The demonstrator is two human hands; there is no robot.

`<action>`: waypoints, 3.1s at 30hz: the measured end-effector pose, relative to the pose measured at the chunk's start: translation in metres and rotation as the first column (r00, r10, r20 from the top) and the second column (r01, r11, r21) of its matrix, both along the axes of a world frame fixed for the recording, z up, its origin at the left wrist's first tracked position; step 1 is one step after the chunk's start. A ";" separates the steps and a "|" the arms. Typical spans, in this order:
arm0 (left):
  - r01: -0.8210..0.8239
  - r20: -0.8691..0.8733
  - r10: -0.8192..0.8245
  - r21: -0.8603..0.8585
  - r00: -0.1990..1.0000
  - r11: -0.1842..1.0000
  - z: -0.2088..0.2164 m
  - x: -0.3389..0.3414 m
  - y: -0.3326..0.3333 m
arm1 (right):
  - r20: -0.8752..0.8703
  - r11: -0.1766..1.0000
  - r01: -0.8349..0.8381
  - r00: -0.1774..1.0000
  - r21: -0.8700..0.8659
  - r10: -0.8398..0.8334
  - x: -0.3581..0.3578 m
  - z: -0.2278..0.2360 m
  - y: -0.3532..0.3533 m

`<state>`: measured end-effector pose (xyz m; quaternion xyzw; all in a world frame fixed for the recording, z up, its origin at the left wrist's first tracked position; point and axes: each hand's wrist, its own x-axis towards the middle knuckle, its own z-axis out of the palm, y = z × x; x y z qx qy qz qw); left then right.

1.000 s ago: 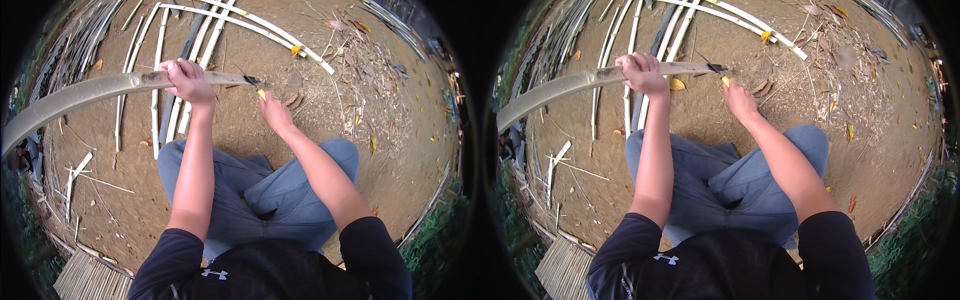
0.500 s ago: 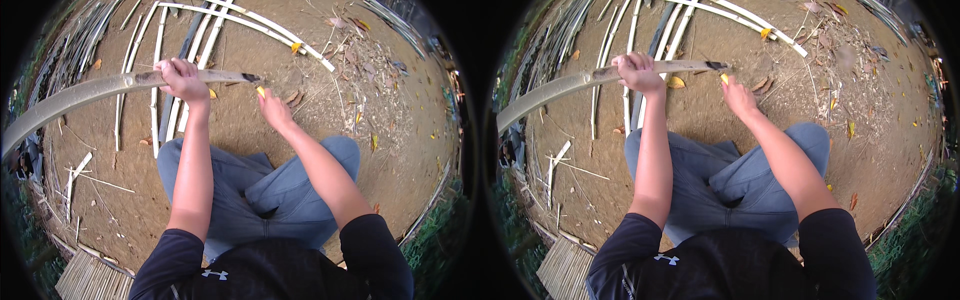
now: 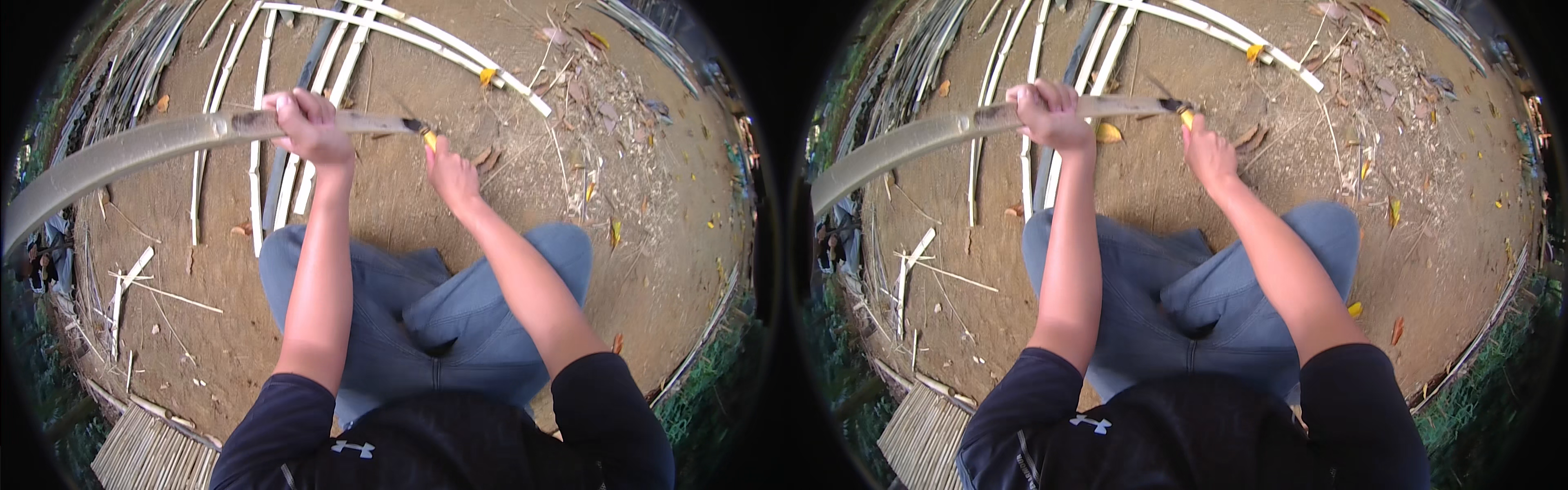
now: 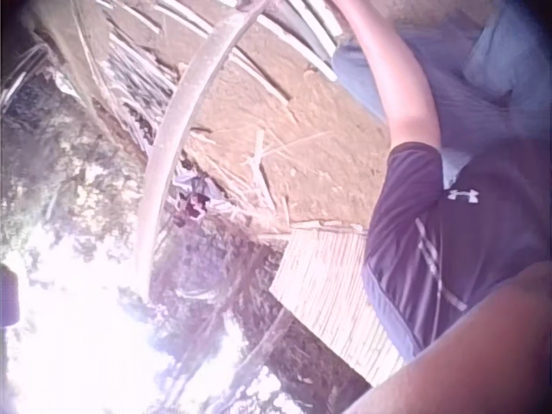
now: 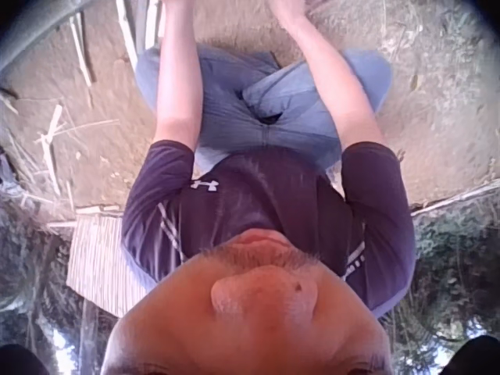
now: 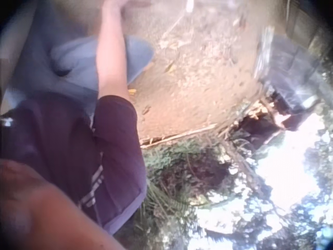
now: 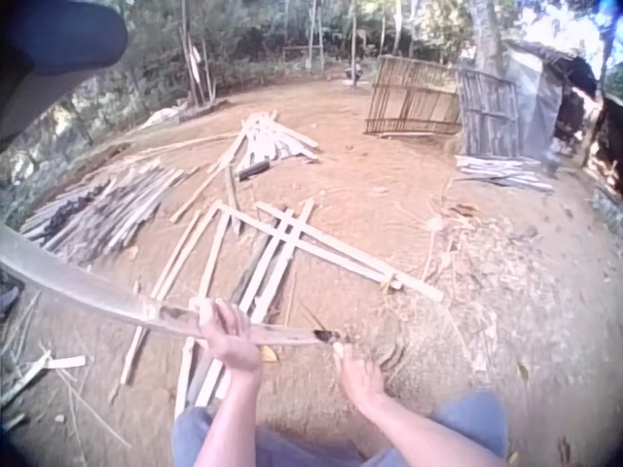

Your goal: The person sits on the ground and uses a knife to shave the nodes and surface of a long bamboo pole, rotating it to reach different sides.

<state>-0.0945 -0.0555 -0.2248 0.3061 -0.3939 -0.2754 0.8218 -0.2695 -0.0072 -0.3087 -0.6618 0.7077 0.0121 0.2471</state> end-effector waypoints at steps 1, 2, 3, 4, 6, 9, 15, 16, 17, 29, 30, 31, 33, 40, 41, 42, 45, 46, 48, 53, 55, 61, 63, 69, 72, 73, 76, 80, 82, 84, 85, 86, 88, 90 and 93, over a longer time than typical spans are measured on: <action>0.023 -0.006 -0.023 0.005 1.000 1.000 0.007 -0.007 -0.002 | 0.007 0.996 0.091 0.996 0.001 -0.091 -0.008 -0.016 -0.004; 0.046 -0.012 -0.046 0.010 0.999 0.999 0.013 -0.012 -0.003 | -0.008 0.990 0.144 0.990 0.006 -0.143 -0.016 -0.035 0.004; 0.052 -0.023 -0.052 0.006 0.998 0.999 0.011 -0.012 -0.004 | -0.020 0.983 0.185 0.982 -0.009 -0.185 -0.023 -0.058 0.003; 0.054 -0.026 -0.054 0.003 0.998 0.999 0.009 -0.011 -0.005 | -0.037 0.976 0.217 0.975 -0.013 -0.218 -0.024 -0.063 0.001; 0.054 -0.028 -0.054 0.009 0.998 0.999 0.007 -0.006 -0.005 | -0.037 0.980 0.201 0.979 0.000 -0.201 -0.027 -0.065 -0.003; 0.028 -0.097 -0.026 0.023 0.995 0.999 0.005 -0.002 -0.005 | -0.034 0.979 0.203 0.979 0.023 -0.202 -0.024 -0.062 -0.003; 0.046 -0.118 -0.048 -0.016 0.992 0.999 0.003 -0.001 -0.008 | 0.081 0.972 0.233 0.970 -0.022 -0.231 -0.027 -0.059 -0.009; 0.025 -0.104 -0.024 0.003 0.994 1.000 0.005 -0.002 -0.007 | 0.102 0.976 0.217 0.972 -0.026 -0.214 -0.023 -0.049 -0.008; 0.003 -0.089 -0.001 0.022 0.996 1.000 0.006 -0.003 -0.006 | 0.120 0.978 0.208 0.971 -0.005 -0.206 -0.018 -0.040 -0.006; 0.046 -0.110 -0.049 -0.029 0.993 0.999 0.004 -0.004 -0.011 | -0.037 0.981 0.161 0.985 -0.104 -0.166 -0.041 -0.090 -0.003; 0.044 -0.114 -0.046 -0.020 0.992 0.999 0.003 -0.004 -0.009 | -0.036 0.984 0.143 0.988 -0.103 -0.147 -0.041 -0.088 -0.004; 0.024 -0.115 -0.026 -0.021 0.993 1.000 0.003 -0.001 -0.009 | -0.036 0.987 0.124 0.991 -0.104 -0.128 -0.037 -0.073 -0.005; 0.003 -0.117 -0.003 0.000 0.993 1.000 0.002 0.006 -0.008 | 0.003 0.996 0.089 0.996 -0.028 -0.089 -0.012 -0.029 -0.003; 0.035 -0.066 -0.033 0.024 0.997 0.999 0.003 -0.003 -0.009 | -0.063 0.982 0.171 0.982 -0.082 -0.177 -0.045 -0.101 -0.005; 0.023 -0.042 -0.021 0.034 0.999 0.999 0.000 0.001 -0.009 | -0.059 0.980 0.160 0.984 -0.117 -0.167 -0.044 -0.099 -0.010; 0.007 -0.056 -0.004 0.053 0.998 0.999 0.002 -0.002 -0.007 | -0.061 0.980 0.142 0.987 -0.138 -0.151 -0.044 -0.096 -0.007; -0.014 -0.107 0.024 0.094 0.994 0.995 0.005 0.007 -0.006 | 0.050 0.993 0.096 0.994 -0.063 -0.093 -0.013 -0.038 0.002; -0.018 -0.096 0.026 0.081 0.995 0.997 0.004 0.008 -0.005 | 0.105 0.997 0.076 0.992 -0.019 -0.074 0.000 -0.014 0.004; -0.014 -0.074 0.018 0.050 0.997 0.999 0.004 0.004 -0.006 | 0.113 0.999 0.017 0.994 -0.049 -0.011 0.006 0.001 0.006; 0.040 -0.063 -0.039 0.013 0.997 0.999 0.012 -0.015 -0.006 | -0.065 0.986 0.158 0.985 -0.047 -0.161 -0.055 -0.101 -0.003; 0.022 -0.070 -0.022 0.007 0.997 1.000 0.006 -0.006 -0.007 | -0.059 0.994 0.098 0.994 0.048 -0.095 -0.046 -0.081 -0.011; 0.025 -0.076 -0.026 -0.013 0.997 1.000 0.005 -0.002 -0.006 | 0.102 0.994 0.087 0.990 0.073 -0.094 0.011 0.013 0.007; 0.018 -0.066 -0.021 -0.034 0.998 0.999 0.005 -0.001 -0.006 | 0.169 0.993 0.094 0.980 0.065 -0.104 0.017 0.025 0.009; 0.050 -0.057 -0.050 -0.012 0.997 0.999 0.008 -0.015 -0.005 | 0.010 0.970 0.211 0.977 0.123 -0.214 -0.038 -0.059 -0.011; 0.006 -0.037 -0.005 0.027 0.999 1.000 0.012 -0.010 -0.001 | 0.030 0.974 0.169 0.984 0.150 -0.176 -0.005 -0.012 -0.004; 0.010 -0.038 -0.010 -0.005 0.999 1.000 0.008 -0.005 -0.002 | 0.036 0.976 0.153 0.986 0.156 -0.161 0.006 0.006 0.000; -0.051 -0.055 0.051 0.003 0.997 0.999 0.001 -0.001 -0.005 | 0.068 0.990 0.033 0.997 0.135 -0.043 0.015 0.026 -0.001; 0.105 -0.078 -0.111 -0.075 0.991 0.992 0.004 -0.016 -0.013 | -0.079 0.979 0.192 0.979 0.065 -0.187 -0.055 -0.099 -0.011; 0.050 -0.083 -0.052 -0.024 0.995 0.998 0.003 -0.006 -0.010 | -0.033 0.985 0.136 0.991 0.106 -0.133 -0.039 -0.086 -0.013; 0.025 -0.102 -0.023 0.020 0.995 0.999 -0.003 0.007 -0.008 | 0.015 0.992 0.096 0.995 0.083 -0.098 -0.012 -0.040 -0.013; 0.019 -0.120 -0.015 0.030 0.993 0.999 -0.004 0.015 -0.006 | 0.040 0.995 0.080 0.996 0.056 -0.082 0.005 -0.014 -0.004; -0.008 -0.112 0.009 0.010 0.994 1.000 -0.002 0.017 -0.006 | 0.031 0.996 0.070 0.997 0.058 -0.071 0.013 -0.002 0.000; 0.054 -0.155 -0.056 -0.017 0.986 0.998 0.002 0.012 -0.004 | 0.018 0.997 0.059 0.998 0.056 -0.060 0.015 0.007 -0.004; 0.133 -0.123 -0.140 -0.065 0.982 0.989 0.008 -0.002 -0.007 | -0.037 0.984 0.156 0.988 0.089 -0.153 -0.030 -0.066 -0.019; 0.148 -0.037 -0.149 -0.021 0.988 0.989 0.007 -0.002 -0.003 | -0.028 0.978 0.144 0.990 0.148 -0.142 -0.037 -0.070 -0.020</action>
